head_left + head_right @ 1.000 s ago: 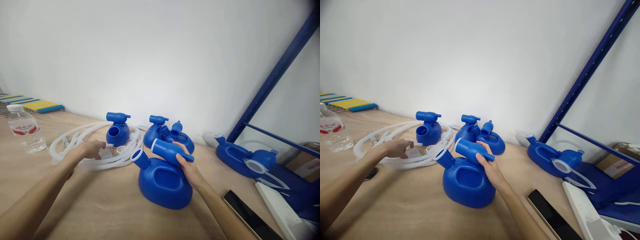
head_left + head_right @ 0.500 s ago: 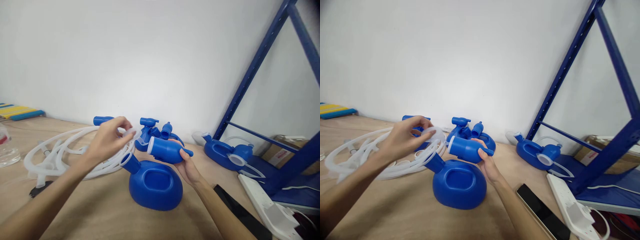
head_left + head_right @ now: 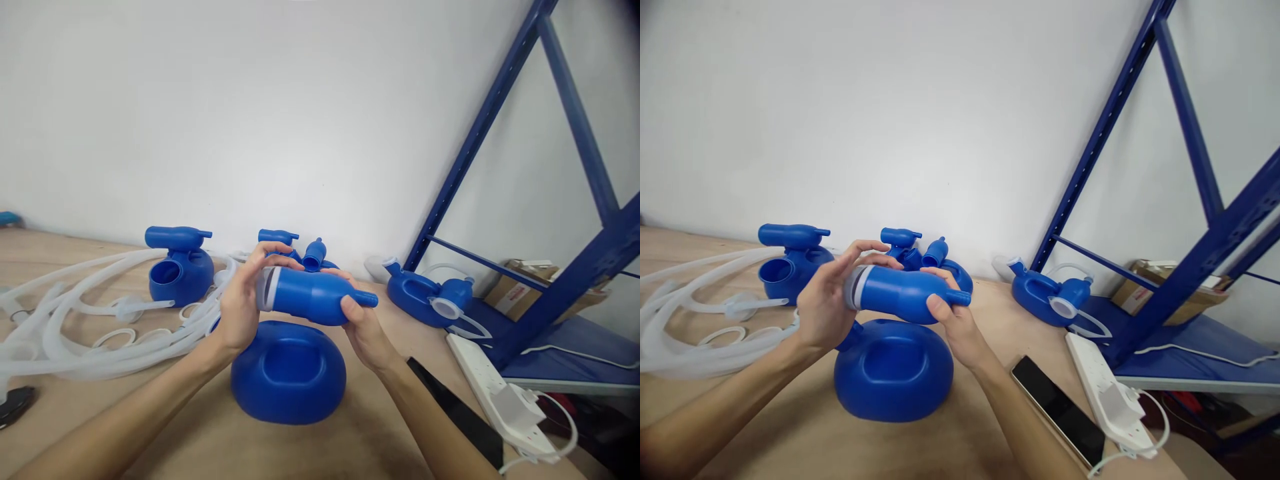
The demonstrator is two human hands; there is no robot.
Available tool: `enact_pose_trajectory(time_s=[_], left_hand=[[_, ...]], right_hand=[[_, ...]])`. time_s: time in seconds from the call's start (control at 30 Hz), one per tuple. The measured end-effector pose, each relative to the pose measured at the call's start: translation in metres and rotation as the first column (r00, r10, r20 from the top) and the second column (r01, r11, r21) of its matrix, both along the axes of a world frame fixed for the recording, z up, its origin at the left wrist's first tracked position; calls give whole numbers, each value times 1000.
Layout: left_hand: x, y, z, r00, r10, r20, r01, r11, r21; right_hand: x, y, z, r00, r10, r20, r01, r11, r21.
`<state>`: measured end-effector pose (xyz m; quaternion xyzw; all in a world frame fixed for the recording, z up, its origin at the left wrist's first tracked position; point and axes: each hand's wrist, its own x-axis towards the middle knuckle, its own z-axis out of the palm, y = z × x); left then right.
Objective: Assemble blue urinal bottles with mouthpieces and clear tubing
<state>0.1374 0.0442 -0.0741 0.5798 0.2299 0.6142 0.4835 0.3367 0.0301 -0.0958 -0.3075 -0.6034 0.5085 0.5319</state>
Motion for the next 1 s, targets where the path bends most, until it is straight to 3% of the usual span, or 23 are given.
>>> enact_pose_trajectory(time_s=[0.13, 0.27, 0.47, 0.63, 0.73, 0.8, 0.87, 0.93, 1.0], left_hand=[[4, -6, 5, 996, 94, -1, -94, 995, -31], [3, -10, 7, 995, 97, 2, -97, 995, 20], [1, -26, 14, 999, 52, 6, -53, 995, 80], [2, -39, 27, 993, -31, 116, 33, 999, -10], [-5, -39, 38, 981, -119, 152, 135, 986, -102], [-15, -34, 43, 971, -181, 157, 201, 972, -123], [-27, -26, 46, 974, -183, 130, 194, 978, -77], [-38, -18, 45, 999, -49, 2, 49, 999, 8], [-46, -11, 42, 957, 146, -250, -121, 986, 112]], right_hand=[[-8, -2, -5, 998, -10, 61, 9, 1000, 22], [-12, -9, -5, 994, -24, 108, 19, 999, 49], [-9, -29, 7, 984, -22, 174, 1, 993, 119], [-10, -45, 22, 960, -154, 233, 76, 947, 312], [-15, -41, 31, 953, -211, 218, 128, 931, 342], [-21, -32, 38, 964, -224, 143, 172, 937, 303], [-26, -20, 47, 975, -222, -14, 221, 957, 185], [-29, -9, 54, 955, -234, -180, 242, 970, 23], [-30, 1, 58, 931, -257, -259, 236, 966, -106]])
